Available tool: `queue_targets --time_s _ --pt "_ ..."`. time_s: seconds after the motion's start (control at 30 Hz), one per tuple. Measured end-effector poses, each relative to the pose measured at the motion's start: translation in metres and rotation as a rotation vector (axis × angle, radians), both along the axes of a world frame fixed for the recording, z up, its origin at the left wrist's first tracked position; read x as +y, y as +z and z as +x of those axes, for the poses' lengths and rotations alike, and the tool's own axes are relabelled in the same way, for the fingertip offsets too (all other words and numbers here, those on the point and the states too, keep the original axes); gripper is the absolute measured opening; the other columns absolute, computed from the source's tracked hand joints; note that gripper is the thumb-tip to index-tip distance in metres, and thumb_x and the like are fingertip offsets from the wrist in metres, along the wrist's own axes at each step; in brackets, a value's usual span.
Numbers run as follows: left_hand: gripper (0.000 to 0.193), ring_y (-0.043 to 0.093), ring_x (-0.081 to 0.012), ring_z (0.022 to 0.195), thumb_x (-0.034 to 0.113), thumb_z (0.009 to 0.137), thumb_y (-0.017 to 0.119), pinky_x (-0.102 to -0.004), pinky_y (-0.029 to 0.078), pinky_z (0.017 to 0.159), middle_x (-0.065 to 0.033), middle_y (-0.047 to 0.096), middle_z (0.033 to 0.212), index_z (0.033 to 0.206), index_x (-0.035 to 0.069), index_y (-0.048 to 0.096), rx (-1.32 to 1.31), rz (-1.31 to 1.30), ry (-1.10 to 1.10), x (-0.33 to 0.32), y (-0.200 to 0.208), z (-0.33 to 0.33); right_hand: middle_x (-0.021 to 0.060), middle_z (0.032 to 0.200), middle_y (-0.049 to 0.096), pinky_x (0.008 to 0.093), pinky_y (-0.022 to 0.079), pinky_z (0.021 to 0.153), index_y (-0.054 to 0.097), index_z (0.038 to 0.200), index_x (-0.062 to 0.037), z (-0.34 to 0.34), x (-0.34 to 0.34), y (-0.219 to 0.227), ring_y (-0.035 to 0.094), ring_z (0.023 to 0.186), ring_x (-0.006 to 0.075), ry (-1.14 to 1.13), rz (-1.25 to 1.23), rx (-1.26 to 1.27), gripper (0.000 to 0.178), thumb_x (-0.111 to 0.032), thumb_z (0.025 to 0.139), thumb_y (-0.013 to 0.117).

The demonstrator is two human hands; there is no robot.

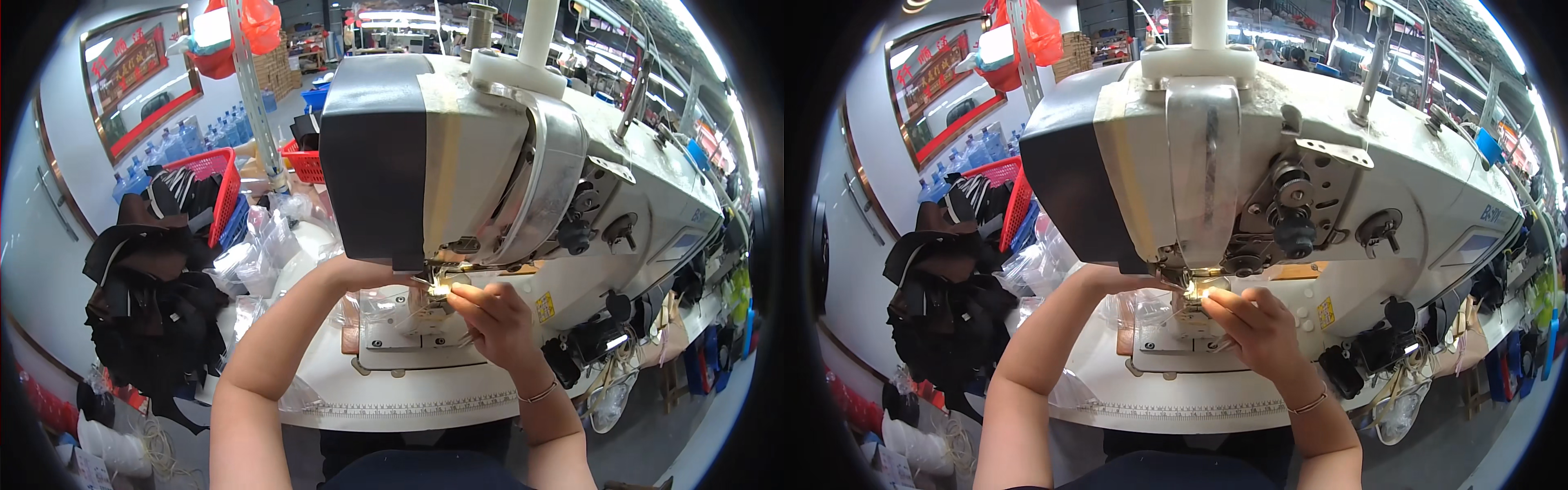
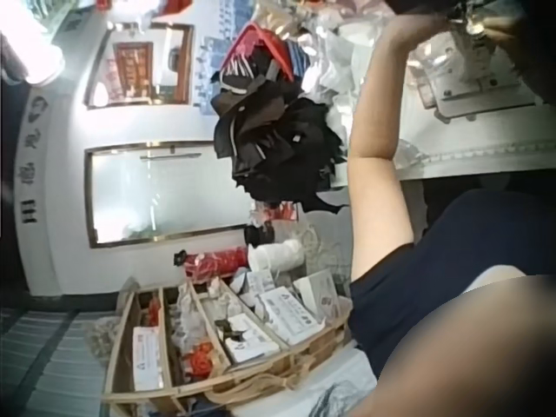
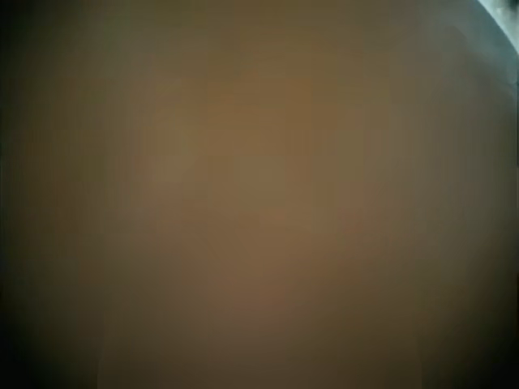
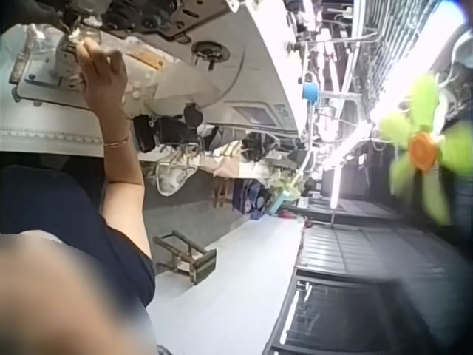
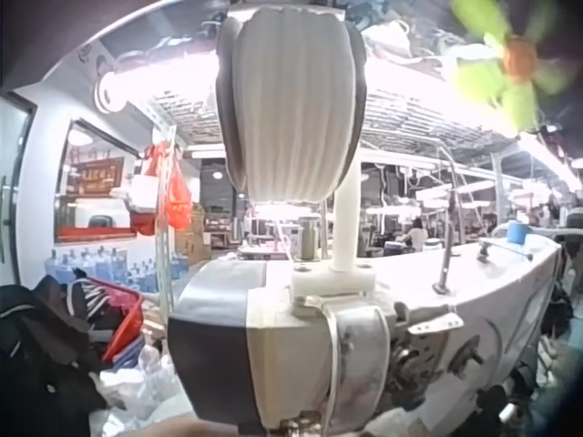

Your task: Stitching small circular components onto a shoe material using an industrial sewing machine.

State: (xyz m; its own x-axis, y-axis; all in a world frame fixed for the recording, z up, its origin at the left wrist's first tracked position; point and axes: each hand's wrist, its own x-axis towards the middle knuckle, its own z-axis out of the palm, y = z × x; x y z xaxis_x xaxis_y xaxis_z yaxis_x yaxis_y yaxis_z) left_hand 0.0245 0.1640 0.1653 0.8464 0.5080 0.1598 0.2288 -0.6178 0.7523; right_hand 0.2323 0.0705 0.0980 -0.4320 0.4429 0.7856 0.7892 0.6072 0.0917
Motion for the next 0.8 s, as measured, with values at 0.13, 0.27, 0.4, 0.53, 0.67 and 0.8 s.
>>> queue_targets --time_s 0.13,0.27,0.4,0.53,0.67,0.8 --pt "0.053 0.053 -0.0179 0.099 0.015 0.074 0.071 -0.0301 0.051 0.074 -0.0077 0.054 0.114 0.121 0.006 0.048 -0.09 -0.421 0.075 0.025 -0.029 -0.005 -0.0037 0.092 0.062 0.0248 0.045 0.057 0.065 0.088 -0.0116 -0.007 0.004 0.007 0.05 0.071 0.0158 0.002 0.074 -0.039 0.031 -0.002 0.058 0.065" --pt "0.051 0.057 -0.0154 0.094 -0.002 0.065 0.07 -0.0301 0.051 0.078 -0.0076 0.059 0.106 0.114 0.005 0.055 -0.271 -0.586 0.101 0.029 -0.042 -0.003 -0.0045 0.091 0.062 0.0253 0.045 0.06 0.064 0.086 -0.0116 -0.01 0.004 0.006 0.049 0.073 0.0145 -0.031 0.116 -0.085 0.028 -0.002 0.059 0.065" --pt "0.051 0.056 -0.0153 0.094 -0.002 0.063 0.069 -0.0308 0.047 0.082 -0.0061 0.059 0.103 0.112 0.005 0.056 -0.265 -0.583 0.129 0.016 -0.034 -0.003 -0.0039 0.09 0.059 0.0245 0.041 0.059 0.063 0.087 -0.0119 -0.004 0.01 0.008 0.047 0.072 0.0136 -0.008 0.107 -0.109 0.025 -0.008 0.062 0.063" --pt "0.046 0.056 -0.0143 0.092 0.001 0.067 0.067 -0.0288 0.045 0.081 -0.0053 0.059 0.102 0.111 0.004 0.056 -0.26 -0.667 0.176 0.019 -0.061 -0.005 -0.0052 0.085 0.06 0.0257 0.041 0.058 0.064 0.085 -0.014 0.003 0.025 0.007 0.05 0.069 0.0123 0.068 0.068 -0.053 0.023 -0.009 0.062 0.064" --pt "0.032 0.054 -0.0149 0.094 0.011 0.075 0.064 -0.0302 0.041 0.085 -0.0064 0.06 0.099 0.105 0.002 0.059 -0.303 -0.771 0.3 0.007 -0.071 -0.007 -0.0003 0.079 0.065 0.028 0.051 0.065 0.067 0.083 -0.015 0.012 0.035 0.002 0.064 0.075 0.0165 0.069 -0.091 0.017 0.032 0.005 0.059 0.061" --pt "0.019 0.053 -0.0093 0.078 0.015 0.077 0.059 -0.0248 0.04 0.074 -0.0033 0.061 0.083 0.09 0.001 0.064 -0.382 -0.761 0.378 -0.001 -0.082 -0.003 -0.0005 0.068 0.061 0.0295 0.045 0.055 0.068 0.085 -0.019 0.011 0.048 -0.001 0.058 0.062 0.0164 0.094 -0.024 0.05 0.03 -0.003 0.06 0.062"
